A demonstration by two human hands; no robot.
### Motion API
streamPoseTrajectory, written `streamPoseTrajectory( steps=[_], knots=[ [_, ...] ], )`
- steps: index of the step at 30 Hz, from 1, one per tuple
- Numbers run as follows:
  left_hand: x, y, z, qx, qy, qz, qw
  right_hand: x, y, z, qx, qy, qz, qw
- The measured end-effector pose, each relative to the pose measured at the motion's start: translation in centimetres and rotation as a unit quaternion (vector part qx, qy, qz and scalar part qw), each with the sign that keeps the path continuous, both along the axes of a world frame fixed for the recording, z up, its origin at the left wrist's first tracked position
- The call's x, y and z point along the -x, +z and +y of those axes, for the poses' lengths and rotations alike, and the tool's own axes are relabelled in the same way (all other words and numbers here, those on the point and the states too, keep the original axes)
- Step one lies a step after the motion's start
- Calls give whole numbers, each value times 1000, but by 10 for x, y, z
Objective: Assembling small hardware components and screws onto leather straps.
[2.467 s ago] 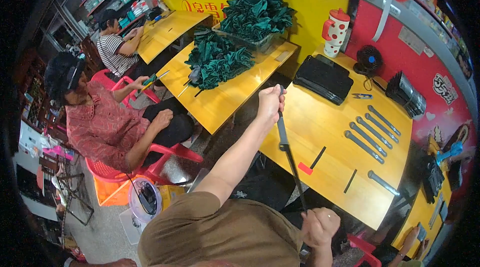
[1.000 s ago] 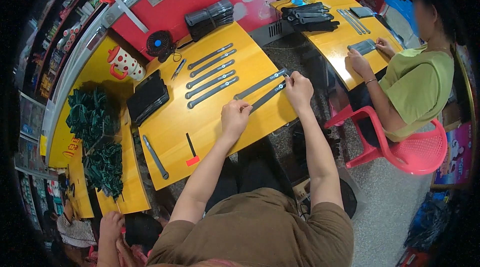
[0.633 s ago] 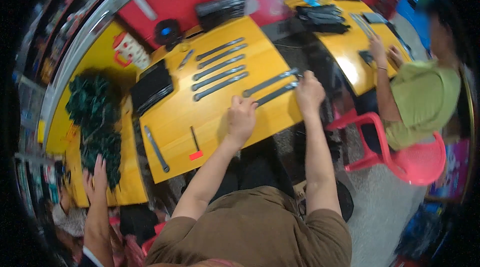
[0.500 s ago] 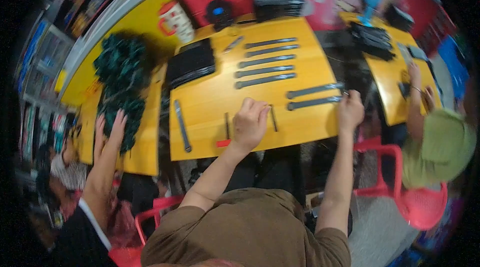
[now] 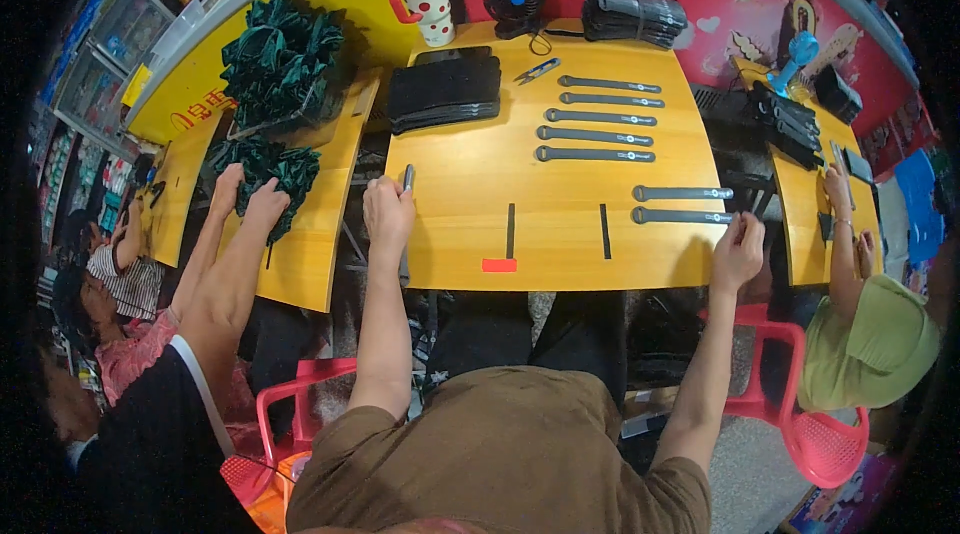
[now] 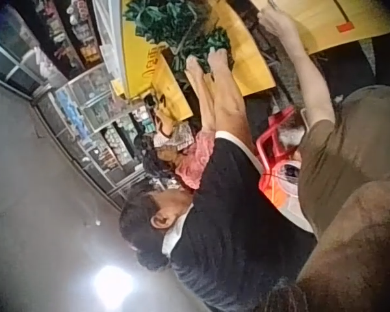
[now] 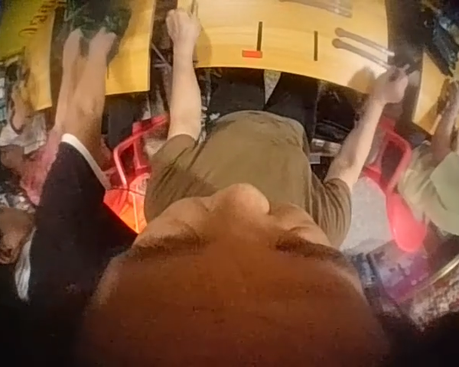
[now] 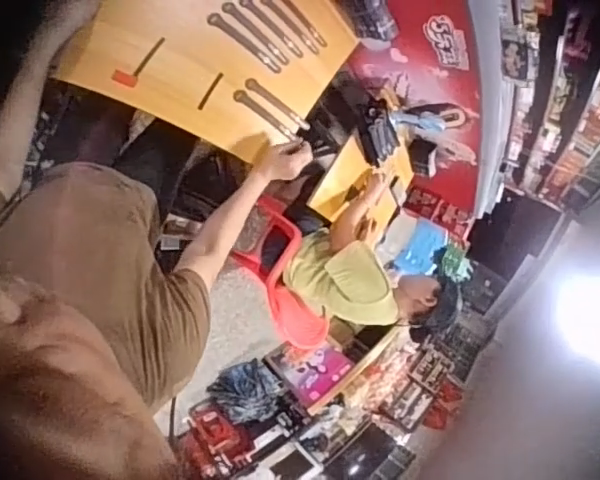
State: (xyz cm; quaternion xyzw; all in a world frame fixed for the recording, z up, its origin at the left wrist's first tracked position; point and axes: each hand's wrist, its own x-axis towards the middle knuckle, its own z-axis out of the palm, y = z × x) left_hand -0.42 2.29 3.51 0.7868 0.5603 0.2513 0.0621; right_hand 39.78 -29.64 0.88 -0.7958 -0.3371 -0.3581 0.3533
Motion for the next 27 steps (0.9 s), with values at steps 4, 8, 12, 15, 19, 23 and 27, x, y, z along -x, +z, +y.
streamPoseTrajectory(
  steps=[4, 8, 12, 15, 19, 23, 27],
  knots=[
    [5, 0, -14, -6, -95, -90, 991, 87, 25, -7, 17, 130, 190, 973],
    [-7, 22, -61, 350, -200, -568, 718, 183, 40, 9, 132, 309, 479, 810],
    [-16, 28, -101, 515, -191, -619, 561, 230, 59, 37, 92, 450, 473, 752],
    [-25, 29, -121, 540, -192, -633, 520, 242, 66, 61, 49, 471, 356, 806],
    [-34, 33, -132, 564, -204, -626, 498, 245, 72, 75, 49, 450, 323, 831],
    [-34, 28, -135, 574, -211, -615, 499, 247, 68, 80, 56, 429, 295, 852],
    [-36, 26, -137, 583, -206, -612, 494, 249, 67, 80, 60, 416, 291, 859]
  ],
)
